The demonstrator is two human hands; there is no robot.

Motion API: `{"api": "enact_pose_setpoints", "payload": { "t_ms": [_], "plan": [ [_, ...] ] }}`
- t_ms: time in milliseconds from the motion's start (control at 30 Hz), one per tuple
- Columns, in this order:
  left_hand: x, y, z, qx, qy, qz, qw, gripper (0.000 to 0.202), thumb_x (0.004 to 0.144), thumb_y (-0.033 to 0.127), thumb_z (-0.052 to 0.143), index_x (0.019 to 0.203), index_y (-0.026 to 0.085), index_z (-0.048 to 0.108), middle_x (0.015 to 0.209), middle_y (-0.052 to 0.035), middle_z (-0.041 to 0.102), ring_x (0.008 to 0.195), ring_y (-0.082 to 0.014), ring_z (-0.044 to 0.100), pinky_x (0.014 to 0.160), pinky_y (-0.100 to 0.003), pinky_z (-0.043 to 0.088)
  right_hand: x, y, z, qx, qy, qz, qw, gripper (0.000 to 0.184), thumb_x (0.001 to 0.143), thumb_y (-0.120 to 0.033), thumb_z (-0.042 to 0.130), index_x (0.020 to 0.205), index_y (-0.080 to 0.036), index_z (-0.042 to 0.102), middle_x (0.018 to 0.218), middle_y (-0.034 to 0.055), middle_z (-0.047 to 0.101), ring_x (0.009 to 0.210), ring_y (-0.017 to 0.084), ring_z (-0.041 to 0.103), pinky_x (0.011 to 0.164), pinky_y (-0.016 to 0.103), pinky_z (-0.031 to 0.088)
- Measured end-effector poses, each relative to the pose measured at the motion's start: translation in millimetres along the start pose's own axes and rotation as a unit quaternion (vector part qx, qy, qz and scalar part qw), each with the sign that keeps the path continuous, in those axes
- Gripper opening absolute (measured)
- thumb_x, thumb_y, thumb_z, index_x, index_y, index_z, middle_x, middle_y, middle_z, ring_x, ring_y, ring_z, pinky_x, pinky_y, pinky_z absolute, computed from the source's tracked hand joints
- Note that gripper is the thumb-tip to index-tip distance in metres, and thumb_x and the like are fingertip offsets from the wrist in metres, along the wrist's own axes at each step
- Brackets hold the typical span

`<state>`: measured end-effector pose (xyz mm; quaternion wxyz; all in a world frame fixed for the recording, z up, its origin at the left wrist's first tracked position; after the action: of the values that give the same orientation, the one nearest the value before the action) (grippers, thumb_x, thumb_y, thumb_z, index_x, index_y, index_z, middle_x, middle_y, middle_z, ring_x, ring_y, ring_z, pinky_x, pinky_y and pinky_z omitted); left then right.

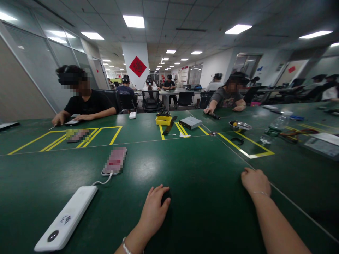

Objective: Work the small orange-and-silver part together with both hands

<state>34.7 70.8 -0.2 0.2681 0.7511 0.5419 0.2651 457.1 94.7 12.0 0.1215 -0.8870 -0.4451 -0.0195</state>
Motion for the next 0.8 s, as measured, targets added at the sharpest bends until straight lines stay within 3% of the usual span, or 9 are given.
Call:
{"api": "enact_pose_setpoints", "payload": {
  "t_ms": [67, 167, 300, 433, 533, 600, 633, 733, 800],
  "plan": [
    [0.6, 1.3, -0.6, 0.003, 0.01, 0.005, 1.0, 0.031, 0.075, 0.024, 0.047, 0.105, 0.024, 0.054, 0.111, -0.003, 0.058, 0.111, -0.0198, 0.044, 0.101, -0.044, 0.018, -13.4, -31.9, -5.2, 0.036, 0.011, -0.047, 0.998, 0.042, 0.076, -0.03, 0.032, 0.106, -0.014, 0.058, 0.1, 0.0156, 0.051, 0.088, 0.025, 0.051, 0.071, 0.036, 0.041],
    [1.0, 3.9, -2.4, 0.006, 0.028, 0.009, 1.0, 0.026, 0.071, 0.023, 0.052, 0.097, 0.024, 0.056, 0.094, -0.0014, 0.063, 0.095, -0.0186, 0.054, 0.098, -0.043, 0.022, -54.7, -106.1, -5.7, 0.155, -0.03, -0.164, 0.974, 0.035, 0.076, -0.03, 0.036, 0.097, -0.015, 0.059, 0.093, 0.0091, 0.054, 0.081, 0.018, 0.052, 0.072, 0.03, 0.041],
    [-0.8, 5.2, -3.3, 0.002, 0.038, -0.008, 0.999, 0.026, 0.065, 0.027, 0.059, 0.09, 0.021, 0.055, 0.081, -0.0017, 0.063, 0.082, -0.0199, 0.056, 0.082, -0.037, 0.038, -142.5, -201.7, 2.7, 0.336, -0.156, -0.283, 0.885, 0.023, 0.073, -0.026, 0.043, 0.087, -0.018, 0.059, 0.084, 0.0035, 0.057, 0.076, 0.014, 0.053, 0.071, 0.027, 0.041],
    [-3.5, 3.8, 0.5, -0.048, 0.021, -0.029, 0.998, 0.021, 0.069, 0.024, 0.054, 0.089, 0.021, 0.052, 0.084, -0.0021, 0.062, 0.079, -0.0179, 0.057, 0.071, -0.029, 0.041, -210.0, -241.6, 22.6, 0.477, -0.279, -0.232, 0.8, 0.018, 0.071, -0.021, 0.046, 0.086, -0.017, 0.056, 0.078, 0.0014, 0.059, 0.073, 0.013, 0.055, 0.069, 0.025, 0.043],
    [-4.0, 0.4, 0.8, -0.077, 0.012, -0.047, 0.996, 0.012, 0.076, 0.023, 0.044, 0.085, 0.021, 0.051, 0.076, -0.0004, 0.061, 0.07, -0.0152, 0.058, 0.063, -0.025, 0.04, -225.0, -250.7, 25.2, 0.503, -0.318, -0.232, 0.769, 0.018, 0.073, -0.022, 0.046, 0.087, -0.017, 0.055, 0.078, 0.0009, 0.059, 0.073, 0.012, 0.055, 0.068, 0.024, 0.043],
    [-3.7, -0.9, -3.2, -0.088, 0.02, -0.055, 0.994, 0.012, 0.078, 0.027, 0.041, 0.081, 0.021, 0.051, 0.072, 0.0009, 0.06, 0.065, -0.0144, 0.057, 0.06, -0.024, 0.039, -214.2, -248.2, 21.6, 0.455, -0.33, -0.276, 0.78, 0.022, 0.075, -0.028, 0.046, 0.092, -0.018, 0.056, 0.079, 0.0015, 0.06, 0.072, 0.012, 0.055, 0.067, 0.024, 0.043],
    [-3.6, -1.2, -5.4, -0.098, 0.024, -0.059, 0.993, 0.013, 0.078, 0.029, 0.041, 0.08, 0.021, 0.052, 0.07, 0.0014, 0.06, 0.064, -0.0143, 0.057, 0.059, -0.024, 0.039, -198.7, -240.0, 18.3, 0.414, -0.311, -0.294, 0.804, 0.026, 0.075, -0.032, 0.046, 0.095, -0.019, 0.057, 0.082, 0.0027, 0.06, 0.074, 0.013, 0.054, 0.069, 0.026, 0.043],
    [-3.9, -2.3, -9.0, -0.156, 0.027, -0.074, 0.985, 0.013, 0.077, 0.032, 0.043, 0.078, 0.021, 0.052, 0.071, 0.0013, 0.062, 0.068, -0.0151, 0.058, 0.062, -0.024, 0.04, -117.1, -179.2, -2.7, 0.24, -0.113, -0.264, 0.927, 0.035, 0.076, -0.035, 0.045, 0.105, -0.018, 0.055, 0.103, 0.0095, 0.055, 0.096, 0.022, 0.048, 0.082, 0.035, 0.037],
    [-4.5, -3.9, -8.9, -0.2, 0.025, -0.087, 0.976, 0.014, 0.077, 0.032, 0.044, 0.076, 0.021, 0.051, 0.071, 0.0007, 0.064, 0.071, -0.016, 0.06, 0.065, -0.025, 0.041, -64.0, -119.7, -15.6, 0.104, 0.024, -0.179, 0.978, 0.041, 0.077, -0.032, 0.042, 0.114, -0.017, 0.05, 0.118, 0.0139, 0.045, 0.11, 0.028, 0.037, 0.089, 0.042, 0.03]
  ]
}}
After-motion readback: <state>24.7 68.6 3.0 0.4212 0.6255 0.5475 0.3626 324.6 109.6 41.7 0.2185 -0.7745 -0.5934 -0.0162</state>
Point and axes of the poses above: each hand's wrist, its own x-axis towards the middle knuckle, its own z-axis out of the palm, y = z × x, the point moved 10 cm from there along x, towards the middle knuckle
